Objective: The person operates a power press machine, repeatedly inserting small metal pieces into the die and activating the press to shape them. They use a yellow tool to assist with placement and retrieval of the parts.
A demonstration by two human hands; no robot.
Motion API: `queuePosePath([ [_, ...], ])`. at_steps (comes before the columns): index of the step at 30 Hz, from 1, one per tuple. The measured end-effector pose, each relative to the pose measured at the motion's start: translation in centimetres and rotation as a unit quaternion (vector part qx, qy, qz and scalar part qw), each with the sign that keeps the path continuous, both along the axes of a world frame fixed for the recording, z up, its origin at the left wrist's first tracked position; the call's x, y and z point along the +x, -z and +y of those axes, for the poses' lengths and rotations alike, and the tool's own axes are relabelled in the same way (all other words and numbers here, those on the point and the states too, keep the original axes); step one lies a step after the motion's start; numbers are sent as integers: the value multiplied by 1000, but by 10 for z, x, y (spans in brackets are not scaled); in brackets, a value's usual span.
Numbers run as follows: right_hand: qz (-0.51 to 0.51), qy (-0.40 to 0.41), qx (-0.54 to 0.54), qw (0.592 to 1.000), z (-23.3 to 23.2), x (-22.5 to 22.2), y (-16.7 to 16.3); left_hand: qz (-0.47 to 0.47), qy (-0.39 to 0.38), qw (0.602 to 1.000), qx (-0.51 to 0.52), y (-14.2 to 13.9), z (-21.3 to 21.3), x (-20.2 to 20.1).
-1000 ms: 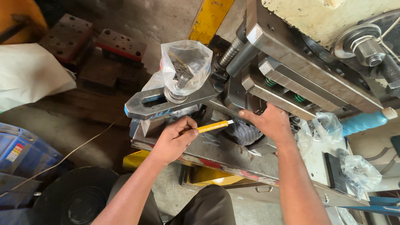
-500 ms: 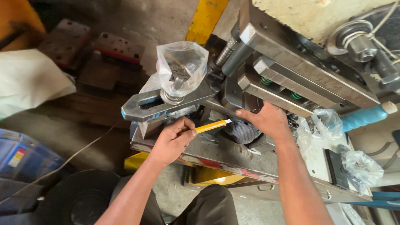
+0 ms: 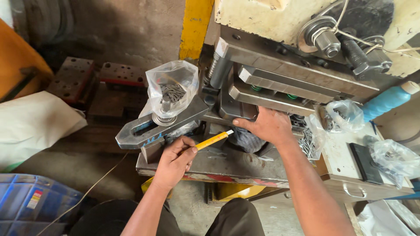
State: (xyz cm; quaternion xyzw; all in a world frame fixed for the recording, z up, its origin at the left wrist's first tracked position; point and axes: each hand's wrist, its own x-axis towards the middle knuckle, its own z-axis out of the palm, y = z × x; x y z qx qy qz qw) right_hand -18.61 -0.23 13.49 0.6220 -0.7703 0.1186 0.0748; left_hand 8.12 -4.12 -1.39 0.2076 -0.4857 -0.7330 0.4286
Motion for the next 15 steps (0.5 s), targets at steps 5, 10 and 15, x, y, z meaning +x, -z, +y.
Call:
queuePosePath([
  [5, 79, -12, -33, 996, 3, 0, 8, 0, 0, 1000, 1, -1, 1, -2],
  [10, 153, -115, -121, 974, 5, -8, 12, -4, -2, 1000, 0, -2, 1, -3],
  [15, 137, -153, -108, 973, 8, -23, 10, -4, 3, 1000, -5, 1, -1, -6],
])
